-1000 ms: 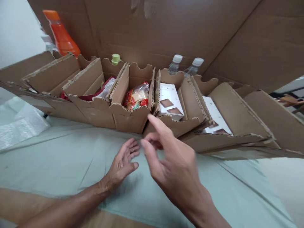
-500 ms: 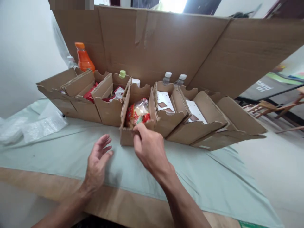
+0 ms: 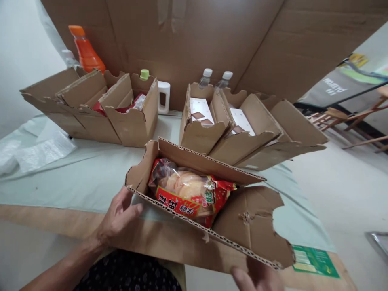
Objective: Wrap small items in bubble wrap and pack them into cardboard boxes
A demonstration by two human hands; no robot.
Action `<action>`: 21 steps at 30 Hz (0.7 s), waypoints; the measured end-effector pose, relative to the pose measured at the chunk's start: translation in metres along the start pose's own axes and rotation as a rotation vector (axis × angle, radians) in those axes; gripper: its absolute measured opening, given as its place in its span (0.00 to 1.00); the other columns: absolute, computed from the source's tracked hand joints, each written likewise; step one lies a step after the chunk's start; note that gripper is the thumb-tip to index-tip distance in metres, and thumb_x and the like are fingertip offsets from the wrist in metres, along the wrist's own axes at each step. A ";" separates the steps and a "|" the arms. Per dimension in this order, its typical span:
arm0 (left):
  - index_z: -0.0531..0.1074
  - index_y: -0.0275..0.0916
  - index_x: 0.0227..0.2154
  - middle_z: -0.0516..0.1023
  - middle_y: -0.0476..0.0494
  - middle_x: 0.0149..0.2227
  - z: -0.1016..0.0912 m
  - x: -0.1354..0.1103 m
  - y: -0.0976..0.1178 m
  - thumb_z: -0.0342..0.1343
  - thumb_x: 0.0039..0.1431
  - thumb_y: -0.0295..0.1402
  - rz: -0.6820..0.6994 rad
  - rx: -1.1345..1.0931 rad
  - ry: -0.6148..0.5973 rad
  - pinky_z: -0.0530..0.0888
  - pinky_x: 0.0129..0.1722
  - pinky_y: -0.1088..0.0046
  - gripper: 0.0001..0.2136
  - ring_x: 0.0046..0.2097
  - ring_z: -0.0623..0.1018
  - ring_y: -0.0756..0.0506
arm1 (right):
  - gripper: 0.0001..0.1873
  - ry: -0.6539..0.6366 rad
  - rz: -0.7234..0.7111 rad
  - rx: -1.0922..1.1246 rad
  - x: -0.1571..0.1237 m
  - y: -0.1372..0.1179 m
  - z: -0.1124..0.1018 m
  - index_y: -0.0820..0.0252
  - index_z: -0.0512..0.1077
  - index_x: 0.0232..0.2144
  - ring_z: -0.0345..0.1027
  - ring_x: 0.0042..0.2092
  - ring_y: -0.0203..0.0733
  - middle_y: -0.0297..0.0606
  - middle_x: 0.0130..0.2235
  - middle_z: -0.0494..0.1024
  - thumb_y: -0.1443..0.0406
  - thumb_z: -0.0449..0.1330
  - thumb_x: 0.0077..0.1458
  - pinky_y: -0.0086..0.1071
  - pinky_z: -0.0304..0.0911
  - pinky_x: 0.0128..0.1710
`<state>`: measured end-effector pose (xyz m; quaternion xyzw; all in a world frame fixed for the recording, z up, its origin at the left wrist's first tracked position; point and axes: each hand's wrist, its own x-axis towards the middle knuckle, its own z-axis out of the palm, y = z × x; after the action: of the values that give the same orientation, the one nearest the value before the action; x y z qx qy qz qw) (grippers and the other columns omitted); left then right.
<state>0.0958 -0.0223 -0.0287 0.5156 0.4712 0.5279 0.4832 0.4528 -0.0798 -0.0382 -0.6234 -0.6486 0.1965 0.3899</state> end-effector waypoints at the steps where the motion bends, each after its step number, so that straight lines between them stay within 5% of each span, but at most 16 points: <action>1: 0.64 0.41 0.67 0.68 0.35 0.69 0.003 -0.001 0.001 0.61 0.61 0.37 -0.021 0.013 -0.014 0.61 0.71 0.49 0.32 0.71 0.65 0.31 | 0.26 -0.019 0.007 0.007 0.001 -0.003 0.011 0.49 0.73 0.58 0.82 0.47 0.63 0.49 0.49 0.85 0.53 0.65 0.60 0.48 0.80 0.41; 5: 0.70 0.41 0.60 0.76 0.36 0.59 -0.002 0.003 0.002 0.61 0.61 0.37 -0.048 0.071 0.129 0.69 0.65 0.53 0.24 0.63 0.73 0.33 | 0.22 -0.004 0.030 0.010 0.043 -0.038 0.052 0.57 0.75 0.49 0.81 0.48 0.57 0.49 0.46 0.85 0.50 0.65 0.60 0.44 0.77 0.45; 11: 0.71 0.41 0.56 0.79 0.41 0.49 -0.042 0.053 -0.005 0.60 0.63 0.38 -0.007 0.221 0.288 0.73 0.56 0.59 0.19 0.54 0.77 0.39 | 0.20 -0.102 -0.063 -0.003 0.132 -0.073 0.108 0.59 0.73 0.39 0.76 0.33 0.49 0.44 0.34 0.82 0.47 0.62 0.59 0.38 0.71 0.31; 15: 0.71 0.40 0.53 0.79 0.41 0.49 -0.052 0.068 -0.021 0.60 0.64 0.41 -0.058 0.272 0.270 0.74 0.55 0.60 0.18 0.54 0.77 0.38 | 0.17 -0.115 -0.102 -0.109 0.134 -0.055 0.133 0.57 0.72 0.39 0.75 0.33 0.48 0.43 0.34 0.82 0.50 0.61 0.60 0.38 0.71 0.32; 21: 0.73 0.40 0.50 0.80 0.40 0.48 -0.049 0.064 -0.024 0.57 0.65 0.35 -0.070 0.292 0.333 0.75 0.51 0.63 0.13 0.49 0.78 0.41 | 0.16 -0.118 -0.104 -0.176 0.122 -0.028 0.127 0.56 0.76 0.36 0.76 0.31 0.49 0.40 0.31 0.82 0.50 0.62 0.61 0.38 0.71 0.28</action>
<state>0.0477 0.0435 -0.0483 0.4694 0.6332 0.5149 0.3370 0.3490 0.0632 -0.0645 -0.6081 -0.7166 0.1546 0.3047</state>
